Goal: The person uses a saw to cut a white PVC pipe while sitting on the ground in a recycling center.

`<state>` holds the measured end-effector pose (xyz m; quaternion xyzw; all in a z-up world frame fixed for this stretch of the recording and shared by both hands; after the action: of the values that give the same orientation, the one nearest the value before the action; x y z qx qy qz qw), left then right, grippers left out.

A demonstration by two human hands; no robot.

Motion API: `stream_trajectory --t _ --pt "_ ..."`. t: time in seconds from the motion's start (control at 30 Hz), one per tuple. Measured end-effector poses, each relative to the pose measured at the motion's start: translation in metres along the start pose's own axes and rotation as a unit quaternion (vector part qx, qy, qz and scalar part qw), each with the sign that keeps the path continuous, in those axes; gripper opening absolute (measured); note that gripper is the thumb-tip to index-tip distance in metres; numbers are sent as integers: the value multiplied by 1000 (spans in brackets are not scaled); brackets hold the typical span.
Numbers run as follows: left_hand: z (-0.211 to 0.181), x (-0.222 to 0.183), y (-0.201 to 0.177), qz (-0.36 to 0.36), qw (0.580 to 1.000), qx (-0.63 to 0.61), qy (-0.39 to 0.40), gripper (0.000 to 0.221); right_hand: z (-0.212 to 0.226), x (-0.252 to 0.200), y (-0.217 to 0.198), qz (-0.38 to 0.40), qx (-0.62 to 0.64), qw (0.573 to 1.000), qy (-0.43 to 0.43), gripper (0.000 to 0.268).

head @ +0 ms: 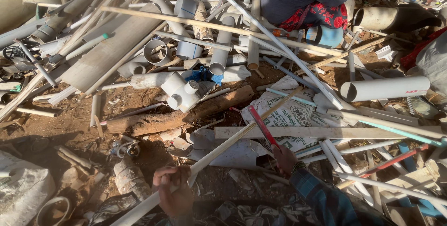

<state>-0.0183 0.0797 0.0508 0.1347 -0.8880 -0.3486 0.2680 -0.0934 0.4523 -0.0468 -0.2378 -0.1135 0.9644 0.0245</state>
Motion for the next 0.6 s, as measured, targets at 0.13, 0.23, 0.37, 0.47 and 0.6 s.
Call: stream_trajectory --t 0.13,0.23,0.37,0.47,0.6 --pt "3 -1 -6 43 999 -31 3 27 -8 -47 47 200 8 977 -70 48" --pt "3 3 -2 -19 999 23 -13 25 -29 -33 50 191 -36 976 -97 55" --pt "3 6 5 -56 998 -4 -36 24 -6 18 -22 -9 -91 995 33 61" --pt "1 1 3 20 1000 22 -3 25 3 9 -24 3 -74 996 -42 57" --pt "7 2 1 -1 1000 13 -13 25 -49 -13 37 201 -3 965 -170 59"
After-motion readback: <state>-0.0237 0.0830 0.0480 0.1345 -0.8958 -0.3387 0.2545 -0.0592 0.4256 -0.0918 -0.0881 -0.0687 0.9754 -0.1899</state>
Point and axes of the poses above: each hand's wrist, its own x-axis towards the middle knuckle, its own y-axis out of the palm, z = x × y, the point moved 1 cm from there along x, towards the middle knuckle, and after that the axes turned 10 degrees about x, right-handed, at the moved point
